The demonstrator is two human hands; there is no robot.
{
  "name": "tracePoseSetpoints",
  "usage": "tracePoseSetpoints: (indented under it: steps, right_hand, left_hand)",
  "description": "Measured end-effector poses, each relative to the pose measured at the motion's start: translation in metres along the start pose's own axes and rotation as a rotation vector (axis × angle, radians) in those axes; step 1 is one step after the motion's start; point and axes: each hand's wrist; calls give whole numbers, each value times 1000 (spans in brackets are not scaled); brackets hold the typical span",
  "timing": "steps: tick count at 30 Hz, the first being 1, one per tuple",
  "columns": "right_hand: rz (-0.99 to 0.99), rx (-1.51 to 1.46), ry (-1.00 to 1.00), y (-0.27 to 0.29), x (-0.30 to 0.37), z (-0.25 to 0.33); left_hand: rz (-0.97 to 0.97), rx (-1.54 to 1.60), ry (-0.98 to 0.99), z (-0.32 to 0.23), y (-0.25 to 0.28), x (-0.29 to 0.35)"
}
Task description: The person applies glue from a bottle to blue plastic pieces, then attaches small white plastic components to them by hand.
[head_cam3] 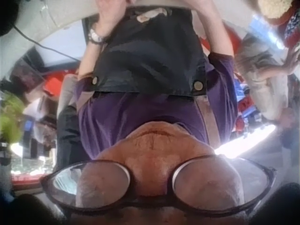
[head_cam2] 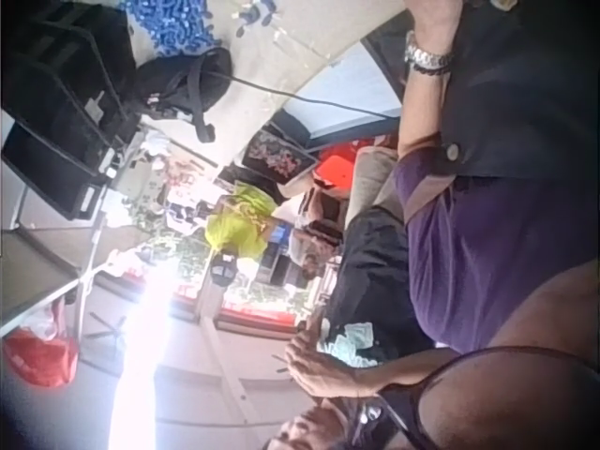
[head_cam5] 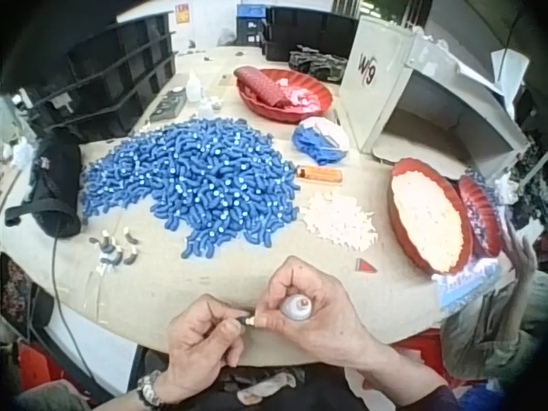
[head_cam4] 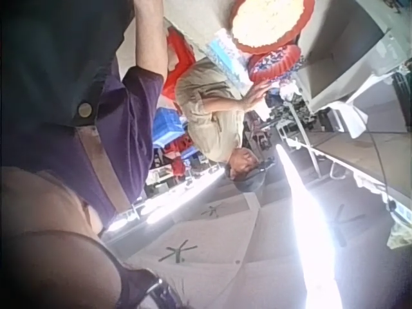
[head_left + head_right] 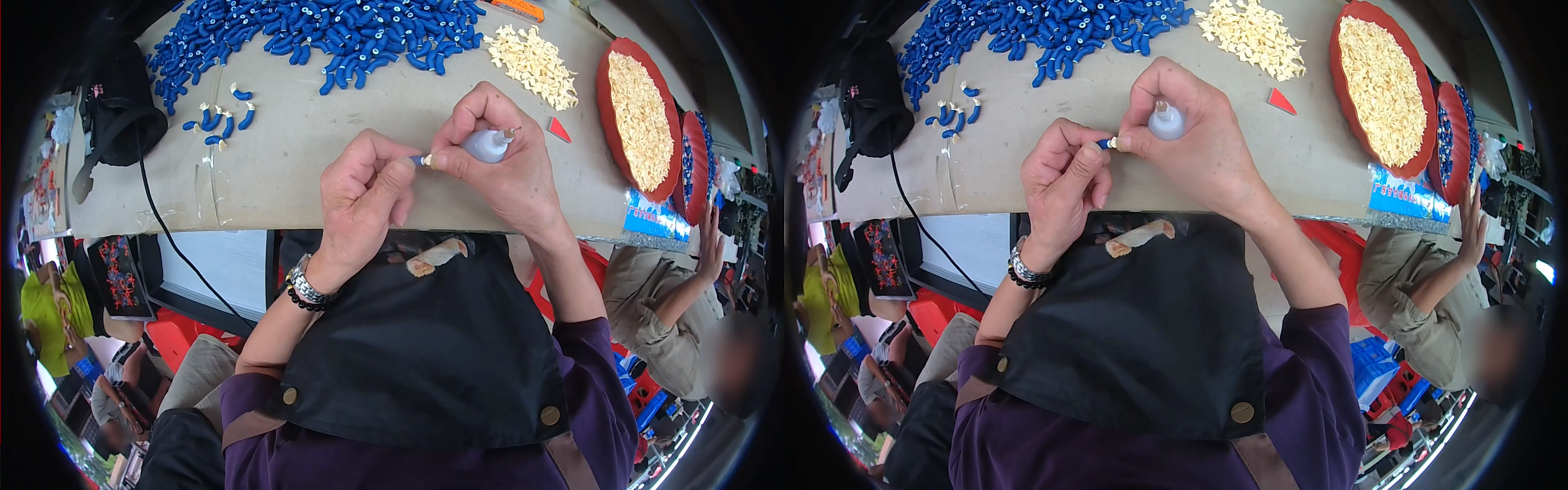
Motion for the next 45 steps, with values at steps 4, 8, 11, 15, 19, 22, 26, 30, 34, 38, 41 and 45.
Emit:
tracePoseSetpoints:
  steps: [4, 8, 11, 15, 19, 22, 26, 30, 34, 38, 41, 45]
  right_hand:
    - [33, -53, -61, 0, -2, 1]
    - [13, -86, -91, -2, -1, -1]
    - [-4, -113, -85, -3, 0, -4]
    - [-28, -176, -94, -7, 1, -5]
    - [-57, -210, -111, -7, 1, 0]
    - [-60, -172, -83, -7, 3, 2]
    - [-60, -149, -74, -8, 3, 5]
    - [-56, -190, -70, -9, 5, 0]
    - [-66, -157, 50, -7, 4, -1]
    - [-70, -212, 13, -3, 4, -1]
    - [-61, -168, 14, -5, 5, -2]
    - [-60, -204, -49, -7, 5, -2]
  left_hand:
    - [-33, -97, -50, 0, -1, 1]
    - [-35, -104, -112, 4, -1, 0]
    - [-29, -104, -115, 4, -1, 0]
    - [-46, -80, -100, 3, -3, 1]
    - [-51, -30, -42, -2, -3, 2]
    - [-60, -38, 2, -3, -4, 1]
    - [-84, -98, 0, -3, -7, 0]
    - [-62, -152, 23, -4, -6, -1]
    - [-76, -164, 36, -6, -6, -1]
    - [-113, -110, 55, -5, -9, -1]
    - [-125, -124, 26, -4, -9, -1]
    - [-95, -84, 11, -2, -7, 0]
Point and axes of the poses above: each hand's wrist, its own x-axis away from the middle knuckle, its own y-axis out of the back of the hand, z = x × y, and after that the axes turned 4 degrees about y, right-handed
